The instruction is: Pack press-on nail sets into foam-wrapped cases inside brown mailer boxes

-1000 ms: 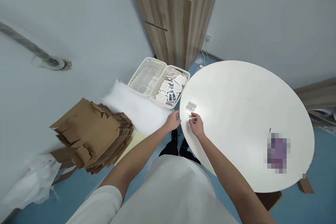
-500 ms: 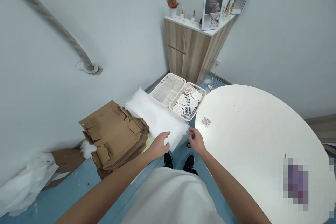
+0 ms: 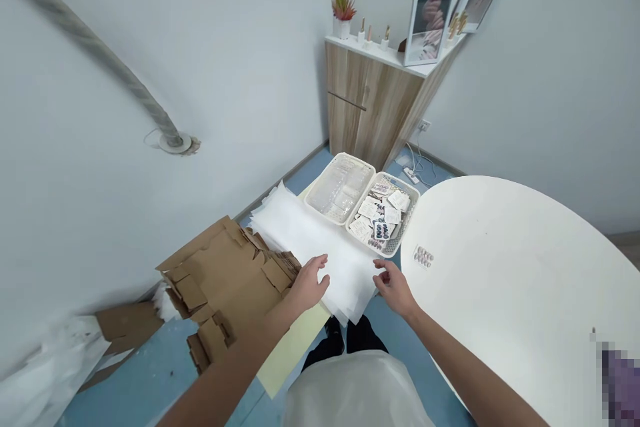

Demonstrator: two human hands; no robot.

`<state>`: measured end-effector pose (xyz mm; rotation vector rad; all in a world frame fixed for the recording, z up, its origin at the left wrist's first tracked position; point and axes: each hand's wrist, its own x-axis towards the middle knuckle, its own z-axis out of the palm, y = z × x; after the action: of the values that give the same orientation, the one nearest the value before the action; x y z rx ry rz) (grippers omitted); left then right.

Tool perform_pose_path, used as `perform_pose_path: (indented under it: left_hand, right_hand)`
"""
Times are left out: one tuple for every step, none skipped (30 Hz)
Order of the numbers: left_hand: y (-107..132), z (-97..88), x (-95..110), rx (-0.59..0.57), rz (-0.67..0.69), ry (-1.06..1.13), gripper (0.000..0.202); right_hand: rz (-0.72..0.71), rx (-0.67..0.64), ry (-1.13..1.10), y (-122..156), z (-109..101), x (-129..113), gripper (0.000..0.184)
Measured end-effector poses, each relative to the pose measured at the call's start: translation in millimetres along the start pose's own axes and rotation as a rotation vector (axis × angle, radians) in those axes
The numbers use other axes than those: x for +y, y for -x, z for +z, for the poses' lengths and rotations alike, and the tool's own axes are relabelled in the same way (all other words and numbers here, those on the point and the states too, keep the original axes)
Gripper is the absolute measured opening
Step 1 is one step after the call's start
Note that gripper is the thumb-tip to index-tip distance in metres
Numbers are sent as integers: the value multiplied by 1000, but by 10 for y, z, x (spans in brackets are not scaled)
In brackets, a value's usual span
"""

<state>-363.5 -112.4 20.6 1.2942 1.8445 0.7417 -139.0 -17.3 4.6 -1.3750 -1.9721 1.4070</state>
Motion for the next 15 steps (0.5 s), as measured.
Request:
perform_pose_path:
  left_hand:
    - [-90,-50,37,-9,10,-17,44]
    - [-180,-103,70,-25,26,-34,44]
    - [-273,-153,98,-49,52,-50,44]
    - [-372,-198,119,-57,68,-67,44]
    - [-481,-235,132,-56,72,-87,43]
    - [-603,-264,136,-47,66,-112,43]
    - [-738,-287,133,-31,52,-141,43]
    - [-886,-304,121,-18,37,-176,43]
    - [-1043,-320,102,-8,25,-213,44]
    - [-1205,-336,78,3,15,-248,44]
    - [-1367,-355,50,5,15,-281,44]
    - [-1521,-376,22,1,10,-314,44]
    - [-1663,-401,-6,-8,7,-344,43]
    - [-1789,-428,-30,-33,14,-372,43]
    - [-1897,-456,-50,-47,13,-397,42]
  right_hand:
    - [-7,-25,7,-67,-26,-32,36]
    - [-18,-47,16,-151,-46,-68,35]
    - [-27,-59,24,-253,-59,-105,35]
    - [-34,-65,30,-372,-61,-141,35]
    - [-37,-69,34,-507,-51,-174,34]
    - [-37,-71,37,-656,-29,-201,34]
    - [-34,-76,39,-814,4,-223,33]
    - [-38,-96,41,-977,45,-240,33]
    - [-46,-104,40,-1142,93,-252,32]
    - [-54,-114,32,-1304,144,-260,33]
    - [-55,-90,28,-1458,196,-267,32]
    - [-54,-86,23,-1600,246,-274,32]
    - [-52,-109,11,-1728,293,-283,33]
    - [-45,-130,-4,-1838,334,-293,33]
    - [-37,-152,-22,-1931,368,-305,34]
